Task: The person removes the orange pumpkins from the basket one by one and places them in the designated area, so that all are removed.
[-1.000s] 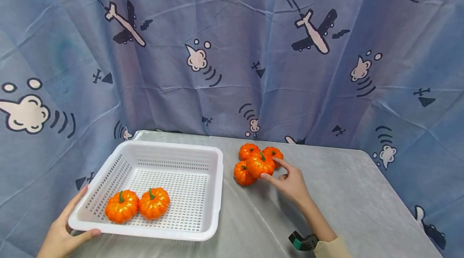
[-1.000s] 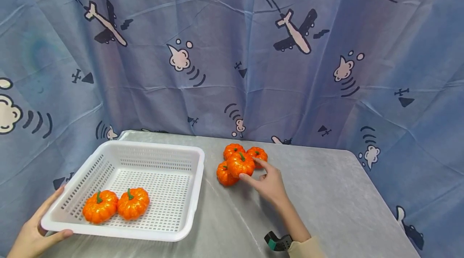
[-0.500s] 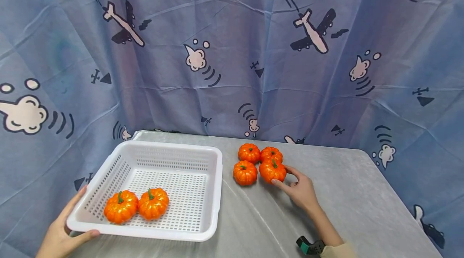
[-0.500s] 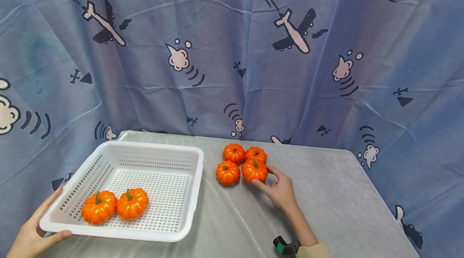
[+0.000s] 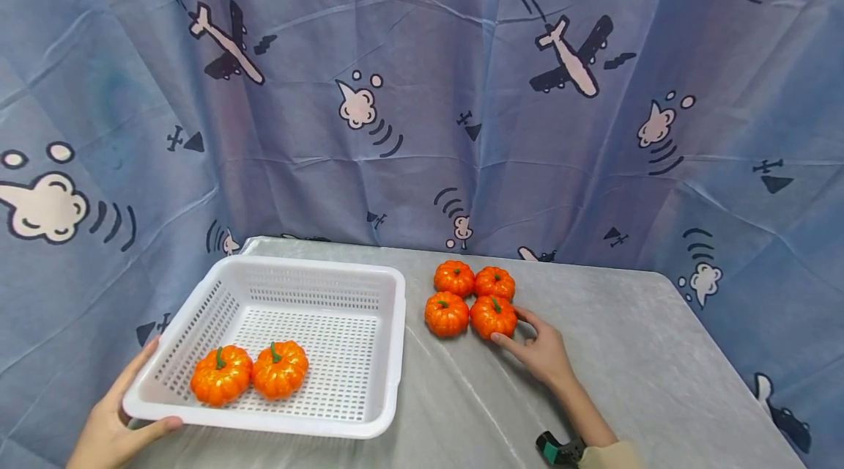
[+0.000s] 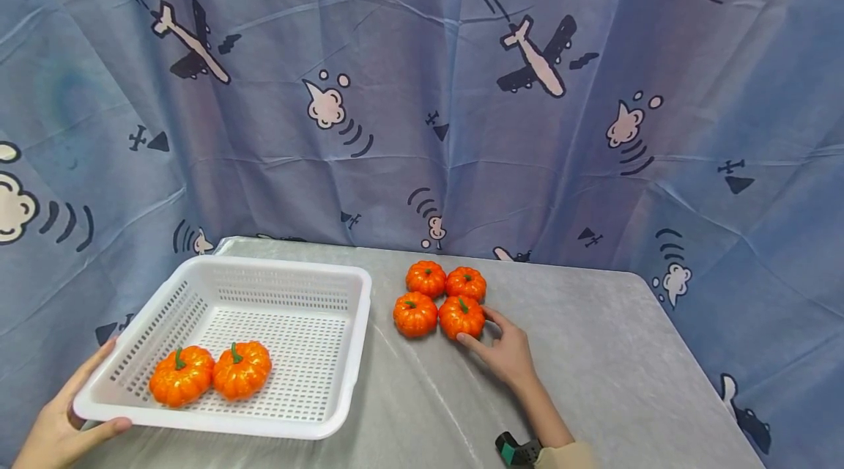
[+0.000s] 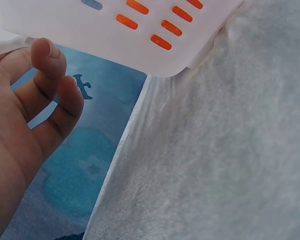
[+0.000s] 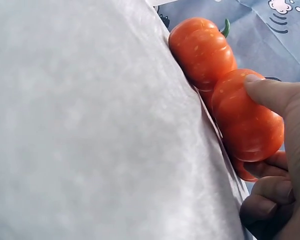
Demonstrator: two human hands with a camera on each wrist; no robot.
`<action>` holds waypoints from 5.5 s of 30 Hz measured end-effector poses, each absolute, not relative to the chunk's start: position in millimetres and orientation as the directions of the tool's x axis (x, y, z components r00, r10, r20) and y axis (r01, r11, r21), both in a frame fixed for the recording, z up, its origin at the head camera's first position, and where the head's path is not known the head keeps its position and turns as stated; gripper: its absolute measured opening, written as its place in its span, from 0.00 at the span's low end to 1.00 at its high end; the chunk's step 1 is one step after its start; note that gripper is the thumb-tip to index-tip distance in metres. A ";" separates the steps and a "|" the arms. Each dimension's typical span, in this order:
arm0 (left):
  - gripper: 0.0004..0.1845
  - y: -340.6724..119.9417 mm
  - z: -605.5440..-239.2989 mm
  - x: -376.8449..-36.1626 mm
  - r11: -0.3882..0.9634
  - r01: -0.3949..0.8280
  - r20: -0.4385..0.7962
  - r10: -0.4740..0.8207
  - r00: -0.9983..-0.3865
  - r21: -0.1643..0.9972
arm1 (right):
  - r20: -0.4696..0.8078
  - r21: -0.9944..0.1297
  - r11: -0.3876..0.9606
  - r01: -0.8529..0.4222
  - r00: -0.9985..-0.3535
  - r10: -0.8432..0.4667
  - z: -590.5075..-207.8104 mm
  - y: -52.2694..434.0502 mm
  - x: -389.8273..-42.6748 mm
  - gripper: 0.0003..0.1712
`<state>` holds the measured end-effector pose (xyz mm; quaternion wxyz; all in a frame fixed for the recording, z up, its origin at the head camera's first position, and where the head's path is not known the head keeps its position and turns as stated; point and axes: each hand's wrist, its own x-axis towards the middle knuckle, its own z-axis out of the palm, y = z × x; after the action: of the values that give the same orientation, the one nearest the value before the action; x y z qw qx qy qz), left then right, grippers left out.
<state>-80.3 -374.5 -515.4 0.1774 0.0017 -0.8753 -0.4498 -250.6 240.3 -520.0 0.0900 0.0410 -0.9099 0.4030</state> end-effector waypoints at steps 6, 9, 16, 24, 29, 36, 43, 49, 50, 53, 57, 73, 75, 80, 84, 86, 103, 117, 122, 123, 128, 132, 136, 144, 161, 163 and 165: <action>0.68 -375.4 -514.1 -78.9 0.607 0.105 0.268 -0.184 -0.946 0.787 | 0.186 -0.721 0.678 -0.140 -0.983 -0.005 -522.1 239.4 -252.2 0.44; 0.68 -375.5 -513.8 -78.9 0.608 0.094 0.259 -0.188 -0.948 0.788 | 0.177 -0.714 0.687 -0.134 -0.984 -0.007 -521.7 239.1 -252.9 0.45; 0.67 -375.5 -514.1 -79.9 0.609 0.106 0.268 -0.181 -0.946 0.786 | 0.163 -0.703 0.700 -0.123 -0.987 -0.011 -521.0 239.1 -252.3 0.48; 0.67 -374.9 -515.6 -80.5 0.601 0.143 0.300 -0.168 -0.939 0.786 | 0.203 -0.704 0.694 -0.152 -0.979 -0.009 -517.2 240.8 -252.3 0.50; 0.67 -375.3 -515.8 -81.0 0.598 0.153 0.305 -0.162 -0.938 0.787 | 0.226 -0.731 0.664 -0.158 -0.974 0.018 -501.5 235.8 -252.8 0.48; 0.67 -375.2 -516.2 -81.1 0.596 0.156 0.308 -0.162 -0.937 0.787 | 0.234 -0.773 0.606 -0.187 -0.972 -0.003 -471.4 212.6 -254.5 0.47; 0.66 -375.5 -515.6 -81.4 0.597 0.160 0.312 -0.161 -0.936 0.786 | 0.296 -0.760 0.584 -0.287 -0.952 -0.083 -449.0 179.1 -255.5 0.43; 0.67 -376.5 -515.6 -80.1 0.610 0.127 0.284 -0.167 -0.944 0.782 | 0.337 -0.763 0.530 -0.370 -0.928 -0.162 -439.0 153.9 -257.6 0.45; 0.67 -376.6 -515.5 -80.1 0.613 0.122 0.281 -0.169 -0.945 0.780 | 0.344 -0.763 0.520 -0.384 -0.922 -0.177 -437.2 149.8 -258.3 0.45; 0.67 -376.9 -515.4 -79.7 0.621 0.115 0.278 -0.173 -0.945 0.775 | 0.369 -0.739 0.524 -0.424 -0.905 -0.213 -431.8 136.7 -260.3 0.44; 0.67 -377.6 -515.6 -79.9 0.620 0.119 0.281 -0.170 -0.944 0.775 | 0.403 -0.706 0.516 -0.485 -0.874 -0.269 -425.4 117.1 -264.2 0.42; 0.67 -375.1 -515.8 -81.8 0.596 0.171 0.319 -0.152 -0.935 0.785 | 0.420 -0.685 0.417 -0.598 -0.791 -0.446 -404.0 47.9 -278.2 0.42; 0.67 -374.8 -515.4 -82.1 0.596 0.179 0.327 -0.150 -0.933 0.783 | 0.423 -0.673 0.420 -0.609 -0.782 -0.457 -401.9 41.3 -279.7 0.42; 0.66 -375.1 -515.0 -81.9 0.598 0.157 0.306 -0.156 -0.939 0.786 | 0.414 -0.666 0.408 -0.624 -0.765 -0.493 -395.7 24.8 -283.9 0.43; 0.66 -376.0 -514.8 -81.5 0.603 0.125 0.275 -0.163 -0.947 0.788 | 0.391 -0.668 0.409 -0.622 -0.761 -0.518 -392.4 12.7 -287.1 0.43; 0.66 -376.2 -515.0 -81.3 0.604 0.115 0.265 -0.166 -0.950 0.789 | 0.376 -0.667 0.418 -0.617 -0.763 -0.526 -391.2 6.7 -288.2 0.43; 0.66 -375.9 -515.0 -81.1 0.588 0.174 0.316 -0.146 -0.937 0.790 | 0.307 -0.637 0.451 -0.625 -0.743 -0.595 -405.3 -51.5 -291.0 0.41; 0.67 -374.7 -515.9 -81.0 0.585 0.217 0.358 -0.135 -0.924 0.781 | 0.178 -0.690 0.461 -0.558 -0.749 -0.639 -426.3 -67.8 -286.4 0.42; 0.67 -375.4 -516.2 -80.8 0.589 0.176 0.321 -0.150 -0.935 0.789 | 0.121 -0.697 0.459 -0.551 -0.721 -0.682 -430.7 -67.5 -286.8 0.43; 0.67 -375.2 -516.1 -80.9 0.589 0.175 0.319 -0.151 -0.936 0.789 | 0.106 -0.694 0.459 -0.555 -0.708 -0.698 -431.6 -67.5 -287.1 0.43; 0.67 -375.2 -515.5 -81.2 0.592 0.182 0.327 -0.148 -0.933 0.785 | 0.034 -0.652 0.448 -0.612 -0.614 -0.789 -436.6 -68.5 -288.5 0.43; 0.66 -376.6 -515.2 -81.3 0.600 0.160 0.309 -0.153 -0.939 0.784 | -0.040 -0.629 0.425 -0.651 -0.519 -0.854 -440.0 -69.7 -288.5 0.44; 0.66 -376.3 -515.1 -81.6 0.594 0.171 0.317 -0.151 -0.936 0.786 | -0.102 -0.595 0.404 -0.695 -0.433 -0.896 -442.6 -70.3 -287.5 0.46; 0.66 -375.7 -516.2 -80.2 0.592 0.135 0.287 -0.170 -0.943 0.795 | -0.208 -0.525 0.449 -0.723 -0.402 -0.892 -446.8 -72.2 -284.5 0.49; 0.65 -376.2 -514.4 -80.9 0.587 0.161 0.305 -0.155 -0.940 0.793 | -0.256 -0.553 0.426 -0.716 -0.341 -0.905 -451.6 -77.4 -282.6 0.48; 0.65 -376.3 -514.0 -81.3 0.584 0.164 0.306 -0.152 -0.940 0.795 | -0.264 -0.542 0.436 -0.718 -0.347 -0.900 -451.1 -78.4 -281.7 0.49; 0.64 -376.1 -513.8 -81.7 0.581 0.171 0.311 -0.149 -0.939 0.796 | -0.272 -0.534 0.444 -0.719 -0.352 -0.896 -451.2 -79.5 -281.0 0.49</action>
<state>-81.7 -376.1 -513.8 0.1749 -0.0064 -0.8718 -0.4575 -281.0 -79.5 -451.2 -0.2702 0.5010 -0.8057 0.1636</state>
